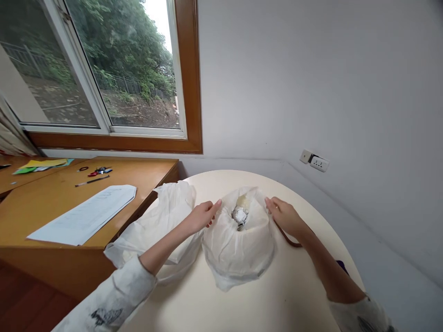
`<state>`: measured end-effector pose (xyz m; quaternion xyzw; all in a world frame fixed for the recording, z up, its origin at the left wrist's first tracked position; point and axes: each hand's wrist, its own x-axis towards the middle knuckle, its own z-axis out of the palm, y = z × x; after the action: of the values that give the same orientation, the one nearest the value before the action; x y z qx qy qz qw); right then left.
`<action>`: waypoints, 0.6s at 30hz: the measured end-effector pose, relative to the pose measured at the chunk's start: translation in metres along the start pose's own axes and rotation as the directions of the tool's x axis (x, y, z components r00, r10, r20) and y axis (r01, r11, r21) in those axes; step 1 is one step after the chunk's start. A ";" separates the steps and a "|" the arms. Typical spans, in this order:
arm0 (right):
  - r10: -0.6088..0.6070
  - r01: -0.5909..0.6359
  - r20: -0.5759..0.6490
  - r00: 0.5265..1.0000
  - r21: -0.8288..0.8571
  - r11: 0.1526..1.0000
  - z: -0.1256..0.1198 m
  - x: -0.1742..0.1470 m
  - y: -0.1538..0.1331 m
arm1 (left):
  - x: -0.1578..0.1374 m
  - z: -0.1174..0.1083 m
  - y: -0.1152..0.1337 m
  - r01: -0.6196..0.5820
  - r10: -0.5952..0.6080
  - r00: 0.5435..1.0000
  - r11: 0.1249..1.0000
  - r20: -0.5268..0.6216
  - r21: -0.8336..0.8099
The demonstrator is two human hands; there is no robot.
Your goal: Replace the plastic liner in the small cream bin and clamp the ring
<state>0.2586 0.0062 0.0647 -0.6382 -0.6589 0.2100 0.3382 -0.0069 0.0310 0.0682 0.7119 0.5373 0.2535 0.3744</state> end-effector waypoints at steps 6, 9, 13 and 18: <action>0.115 -0.146 0.332 0.936 0.072 0.987 0.000 -0.021 -0.007 | 0.002 0.012 0.007 -0.060 0.062 0.997 0.998 -0.043 0.032; 0.127 -0.157 0.331 0.935 0.066 0.985 0.000 -0.020 -0.008 | 0.001 0.011 0.011 -0.117 0.118 0.990 0.993 -0.075 0.019; 0.122 -0.135 0.276 0.953 0.027 0.991 -0.001 -0.021 -0.011 | 0.004 0.003 0.017 -0.161 0.161 0.978 0.987 -0.132 0.012; 0.027 -0.020 0.158 0.987 -0.044 0.999 -0.004 -0.028 -0.021 | 0.010 -0.013 0.030 -0.228 0.221 0.950 0.974 -0.219 -0.006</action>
<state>0.2453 -0.0238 0.0777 -0.6342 -0.6804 0.2501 0.2689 0.0035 0.0398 0.0996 0.7304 0.4868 0.3790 0.2931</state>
